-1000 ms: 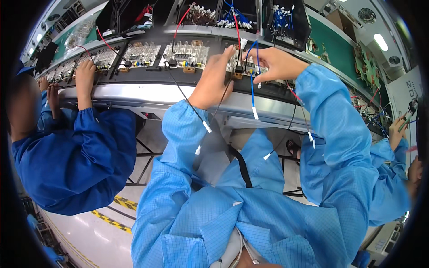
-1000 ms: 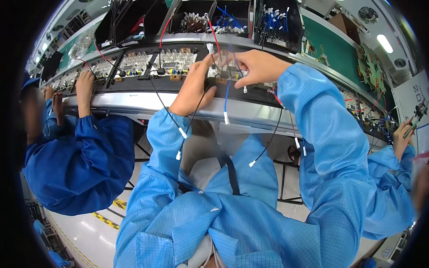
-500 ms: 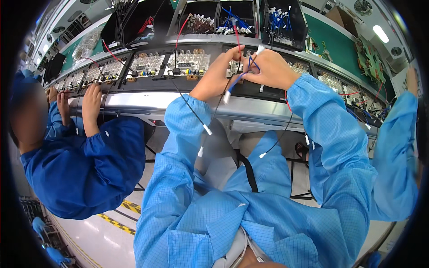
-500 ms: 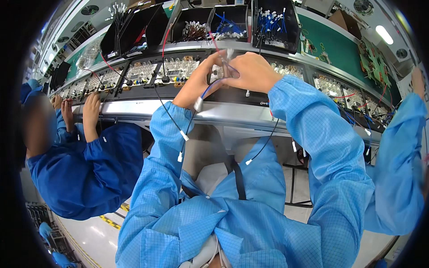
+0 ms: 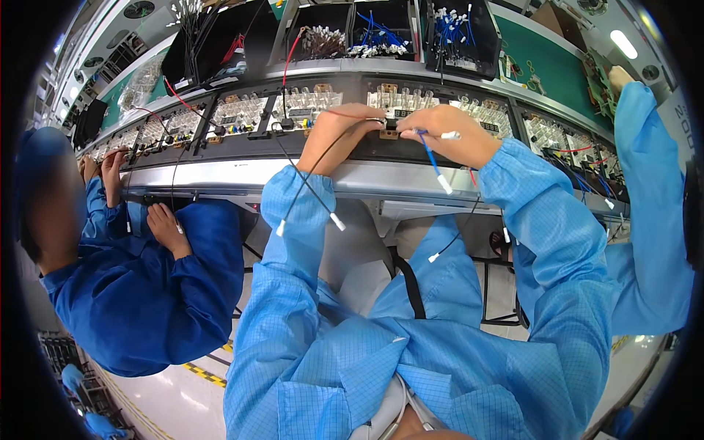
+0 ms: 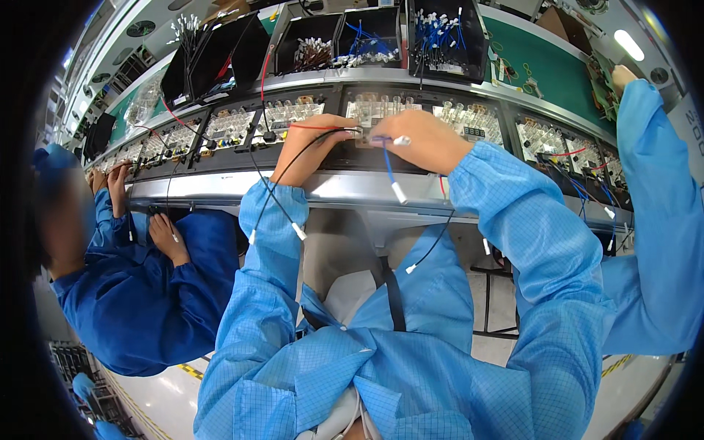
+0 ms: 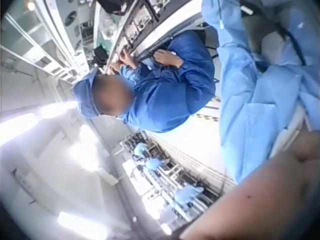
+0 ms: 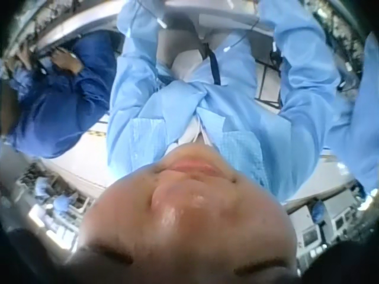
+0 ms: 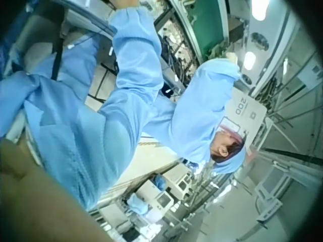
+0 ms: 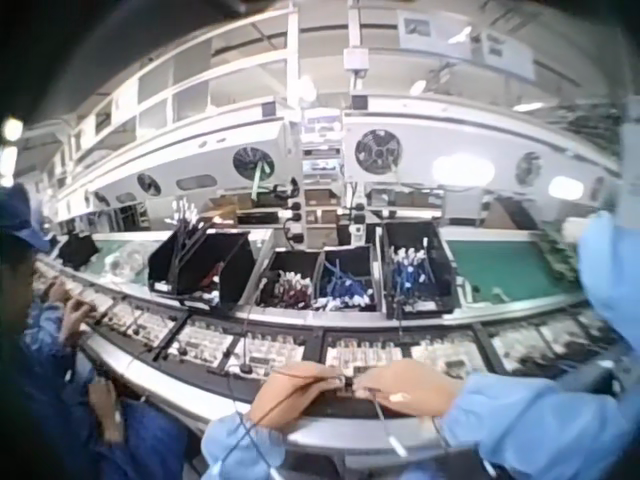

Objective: Connecting and arranging blue and black wires onto an electronics assembly board at a manufacturing station.

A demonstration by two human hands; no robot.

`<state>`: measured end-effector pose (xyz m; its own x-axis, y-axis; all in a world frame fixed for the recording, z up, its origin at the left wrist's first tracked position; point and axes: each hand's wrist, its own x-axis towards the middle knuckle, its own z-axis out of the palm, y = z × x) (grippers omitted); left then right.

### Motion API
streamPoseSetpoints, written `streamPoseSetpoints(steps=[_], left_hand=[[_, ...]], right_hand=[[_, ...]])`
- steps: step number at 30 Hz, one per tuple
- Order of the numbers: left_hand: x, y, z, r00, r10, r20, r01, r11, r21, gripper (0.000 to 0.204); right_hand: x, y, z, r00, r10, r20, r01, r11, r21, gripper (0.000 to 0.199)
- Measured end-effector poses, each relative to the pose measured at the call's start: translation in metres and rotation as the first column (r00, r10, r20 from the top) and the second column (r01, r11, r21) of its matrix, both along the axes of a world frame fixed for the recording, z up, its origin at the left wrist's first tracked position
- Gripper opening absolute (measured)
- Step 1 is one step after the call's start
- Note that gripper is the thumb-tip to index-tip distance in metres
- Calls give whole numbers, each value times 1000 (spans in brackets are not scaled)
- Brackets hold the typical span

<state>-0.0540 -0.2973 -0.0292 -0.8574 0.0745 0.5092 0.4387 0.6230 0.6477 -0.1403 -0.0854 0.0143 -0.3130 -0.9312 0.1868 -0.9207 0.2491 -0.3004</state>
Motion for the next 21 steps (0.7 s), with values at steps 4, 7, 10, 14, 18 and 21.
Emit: streamPoseSetpoints(steps=[4,7,10,14,18,21], left_hand=[[4,-2,-4,995,-59,-85,58,998,-7,17],[9,3,-2,993,-74,-97,70,997,-42,17],[13,8,5,996,-71,-60,66,994,-83,16],[14,13,7,995,-64,-77,47,979,-198,16],[17,19,12,995,-28,-98,-1,958,-287,15],[18,24,11,994,-8,-113,-27,951,-307,13]], right_hand=[[-1,2,-7,998,-2,-66,2,1000,10,25],[-7,4,-3,999,-6,47,8,999,-50,29],[-10,5,0,994,1,109,-2,1000,12,33],[-10,7,-4,982,-49,181,34,996,82,36],[-16,10,-17,985,76,157,-83,996,40,32],[-19,15,-27,990,115,84,-113,993,-28,28]])
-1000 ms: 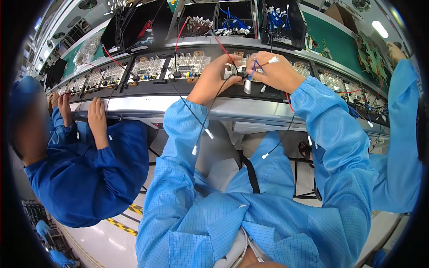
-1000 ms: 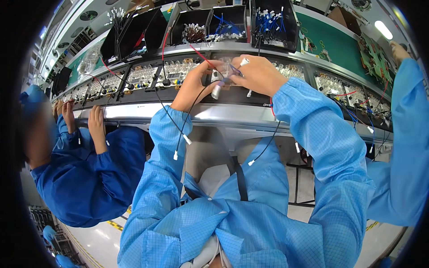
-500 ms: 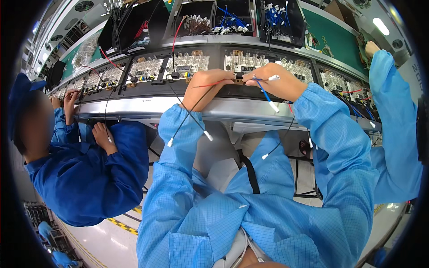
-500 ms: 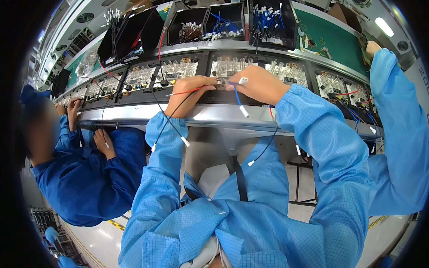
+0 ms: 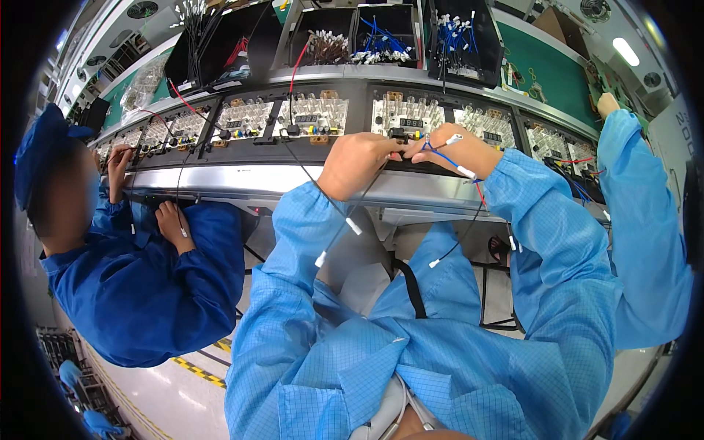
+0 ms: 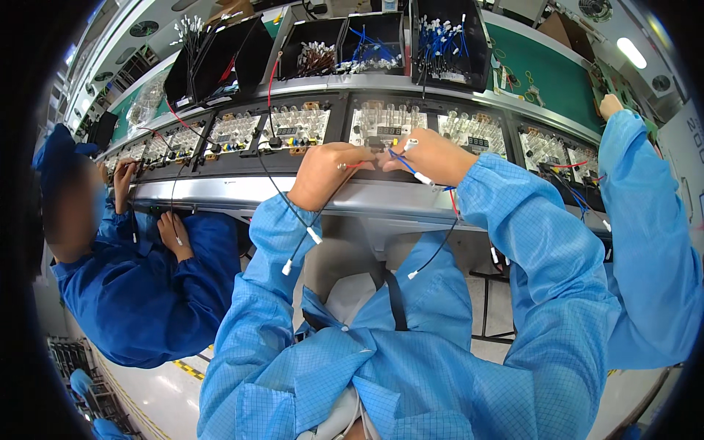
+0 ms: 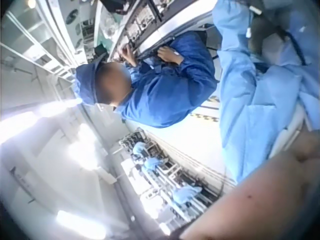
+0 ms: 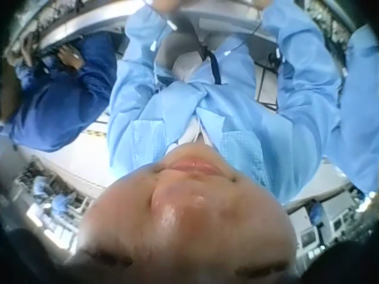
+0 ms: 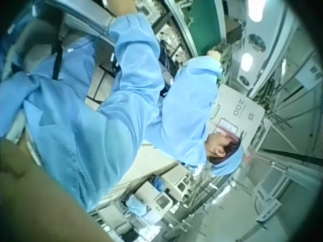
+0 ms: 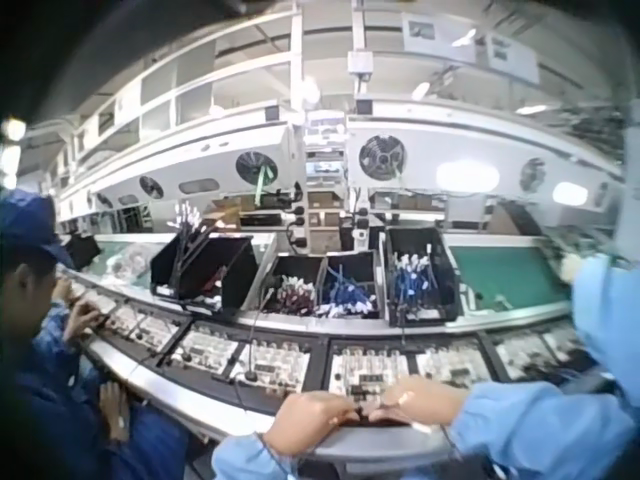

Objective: Connecting and arranging blue and black wires onto an electronics assembly board at a manufacturing station.

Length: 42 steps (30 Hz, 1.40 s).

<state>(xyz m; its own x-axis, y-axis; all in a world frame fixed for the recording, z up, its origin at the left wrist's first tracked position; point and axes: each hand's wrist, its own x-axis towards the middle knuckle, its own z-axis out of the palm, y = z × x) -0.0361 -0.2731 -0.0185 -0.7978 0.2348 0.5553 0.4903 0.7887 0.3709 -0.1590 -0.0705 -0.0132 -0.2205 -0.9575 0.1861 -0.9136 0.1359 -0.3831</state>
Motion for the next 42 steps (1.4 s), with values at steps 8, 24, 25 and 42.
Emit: streamPoseSetpoints(steps=[8,24,25,42], left_hand=[[-2,-5,-2,999,7,-39,-9,999,-52,10],[2,-17,6,996,-50,-74,52,998,27,20],[4,-19,6,995,-74,-64,76,997,28,22],[6,-51,1,992,5,130,-55,921,386,34]], right_hand=[[24,-6,27,1000,10,17,-10,999,38,16],[10,-20,96,976,203,74,-216,938,272,38],[6,-18,100,978,200,61,-209,933,293,41],[-32,-60,72,944,259,-206,-168,912,374,57]])
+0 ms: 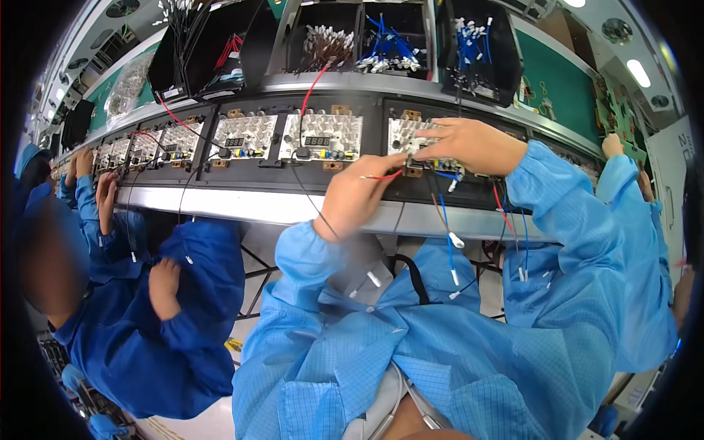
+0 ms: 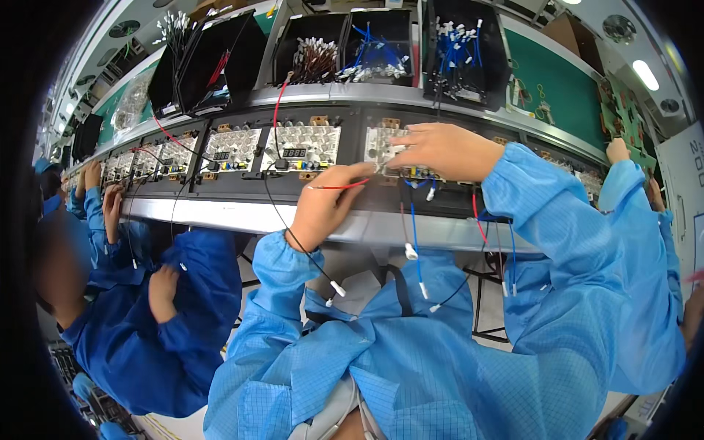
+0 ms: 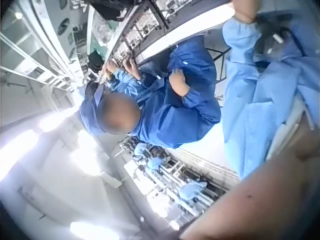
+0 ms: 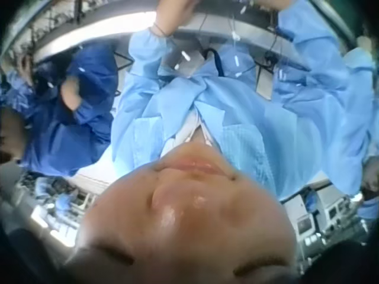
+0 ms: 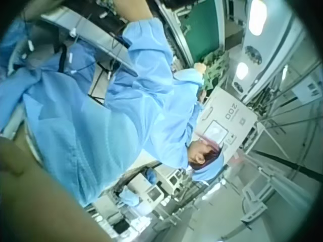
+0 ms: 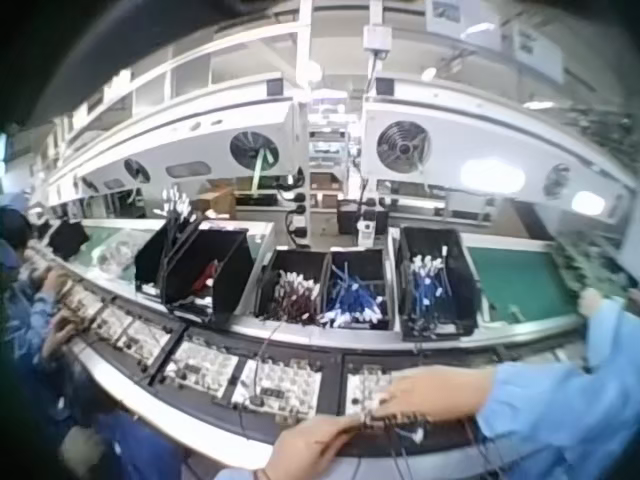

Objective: Connecting and arranging blue and black wires onto an electronics assembly board at a manufacturing station.

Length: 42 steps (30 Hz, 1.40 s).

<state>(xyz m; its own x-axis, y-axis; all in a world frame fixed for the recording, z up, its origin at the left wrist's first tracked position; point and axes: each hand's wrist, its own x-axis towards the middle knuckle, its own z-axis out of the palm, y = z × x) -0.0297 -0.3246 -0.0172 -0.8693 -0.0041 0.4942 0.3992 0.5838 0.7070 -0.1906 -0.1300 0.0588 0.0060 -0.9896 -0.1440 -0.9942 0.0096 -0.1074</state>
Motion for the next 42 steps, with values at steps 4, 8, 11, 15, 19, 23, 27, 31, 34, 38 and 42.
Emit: streamPoseSetpoints(steps=[4,8,11,15,19,23,27,31,34,38,42], left_hand=[[-4,-6,1,995,-66,-79,65,998,-14,35],[-5,-7,2,999,-42,33,43,999,-26,43],[-6,-13,3,998,-51,-42,50,998,-35,44],[-4,-17,-4,995,-64,-73,61,997,-47,42],[9,-22,-8,993,-72,-95,68,997,-39,42],[42,-40,-13,989,-126,-74,115,985,-132,47],[76,-64,-18,980,-186,-74,176,976,-128,46],[99,-88,-18,993,-72,-92,59,990,-129,26],[117,-111,-26,990,74,-123,-86,992,-97,15],[121,-138,-30,967,211,-140,-214,977,-7,15],[97,-144,-29,960,255,-114,-248,966,75,18]], right_hand=[[2,-3,1,996,-35,-88,42,996,74,54],[-2,-9,7,997,28,-72,-23,997,69,53],[-2,-12,9,996,34,-87,-22,991,135,45],[-2,-14,7,996,45,-76,-41,997,60,53],[-1,-14,35,996,-89,-27,91,994,58,55],[-37,-18,78,971,-119,-208,100,990,-101,51],[-91,-46,117,963,-90,-255,27,970,-240,36],[-149,-71,100,873,-187,-450,47,952,-303,26],[-195,-101,69,918,-213,-335,163,971,-173,27],[-180,-160,40,874,-448,-191,466,883,62,28],[-173,-201,-4,731,-596,-333,644,764,45,38]])
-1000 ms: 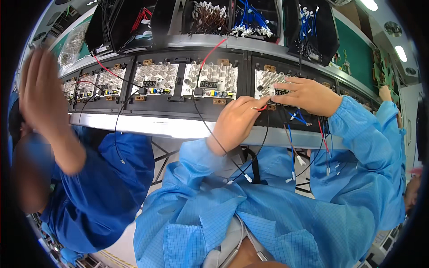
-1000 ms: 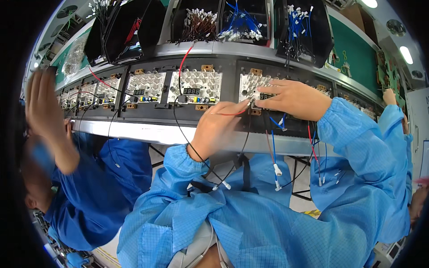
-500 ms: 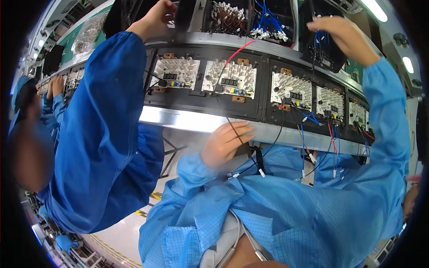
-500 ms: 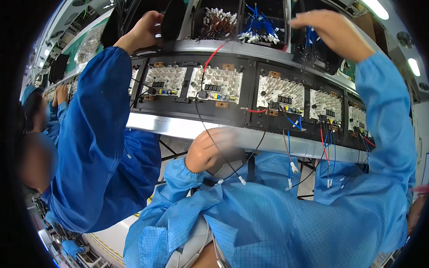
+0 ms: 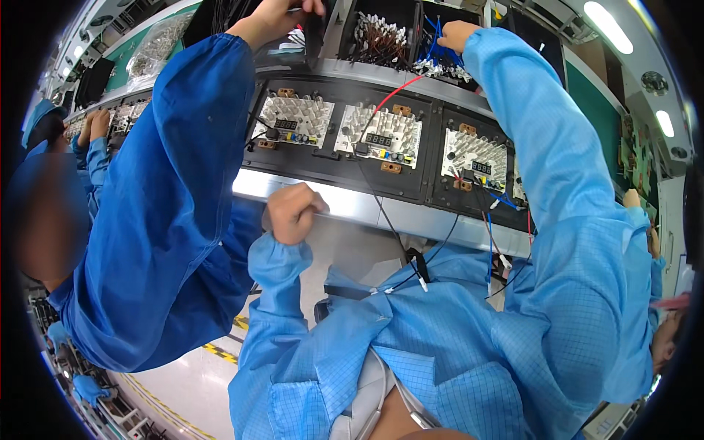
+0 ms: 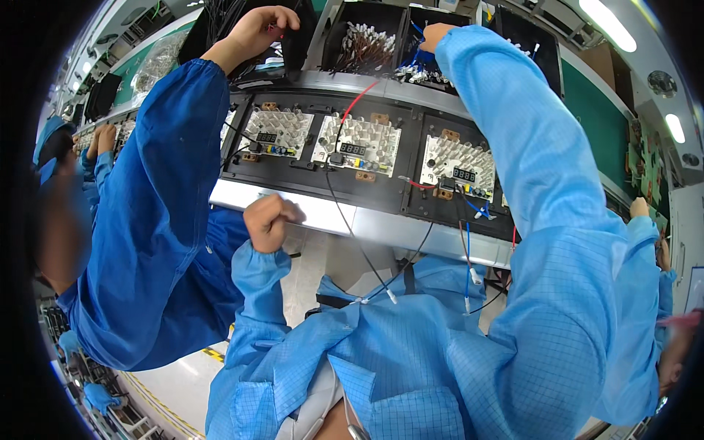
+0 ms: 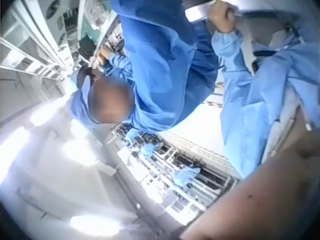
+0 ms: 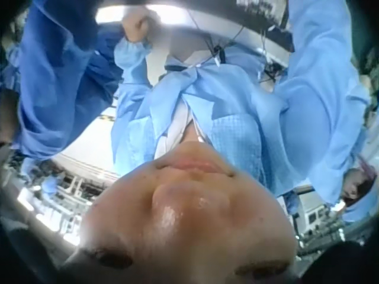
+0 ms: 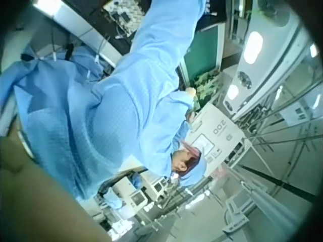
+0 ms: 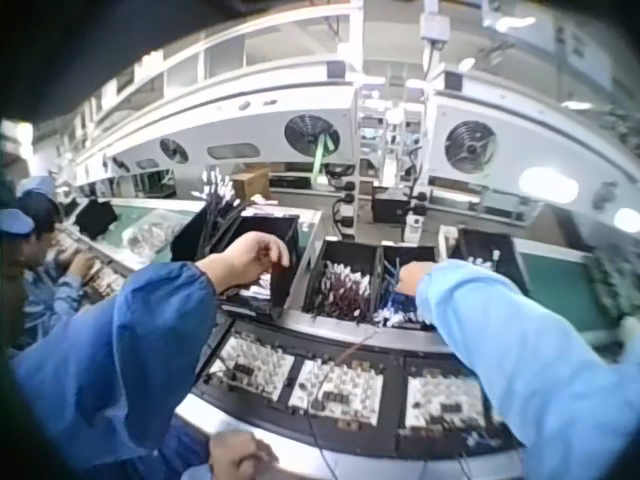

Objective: Connecting and arranging blue and black wires onto an electronics assembly board at a manufacturing station.

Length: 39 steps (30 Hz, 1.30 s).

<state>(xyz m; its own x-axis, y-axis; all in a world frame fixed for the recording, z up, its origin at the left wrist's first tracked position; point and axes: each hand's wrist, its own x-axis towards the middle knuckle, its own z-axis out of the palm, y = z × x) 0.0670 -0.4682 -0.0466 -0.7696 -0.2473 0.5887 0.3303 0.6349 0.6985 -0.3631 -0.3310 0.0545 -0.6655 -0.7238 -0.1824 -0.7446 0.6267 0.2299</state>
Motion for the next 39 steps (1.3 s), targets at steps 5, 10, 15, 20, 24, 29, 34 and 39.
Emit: streamPoseSetpoints(steps=[5,10,15,20,24,29,34,39], left_hand=[[-13,1,-10,998,54,35,-53,998,-26,25],[-12,0,-9,996,69,61,-68,997,-23,22],[-16,-1,-3,996,48,75,-49,999,7,21],[-13,1,-2,995,85,47,-88,995,49,29],[-14,7,-6,990,133,44,-134,991,26,30],[-16,11,-7,989,150,7,-150,988,34,31],[-17,13,-7,984,174,28,-175,983,57,31],[-19,14,-1,969,241,62,-246,966,85,20]], right_hand=[[-42,-6,-39,968,-246,-40,240,963,-127,61],[-67,-10,-61,966,-246,75,254,960,-117,68],[-74,-5,-74,968,-252,15,250,949,-191,42],[-60,-1,-51,959,-280,45,278,899,-339,33],[-67,13,-36,962,-274,19,240,802,-547,32],[-86,32,-27,960,-186,208,277,536,-798,32],[-97,33,-24,955,-159,250,296,512,-806,36],[-87,26,-5,993,-107,-53,40,712,-701,33]])
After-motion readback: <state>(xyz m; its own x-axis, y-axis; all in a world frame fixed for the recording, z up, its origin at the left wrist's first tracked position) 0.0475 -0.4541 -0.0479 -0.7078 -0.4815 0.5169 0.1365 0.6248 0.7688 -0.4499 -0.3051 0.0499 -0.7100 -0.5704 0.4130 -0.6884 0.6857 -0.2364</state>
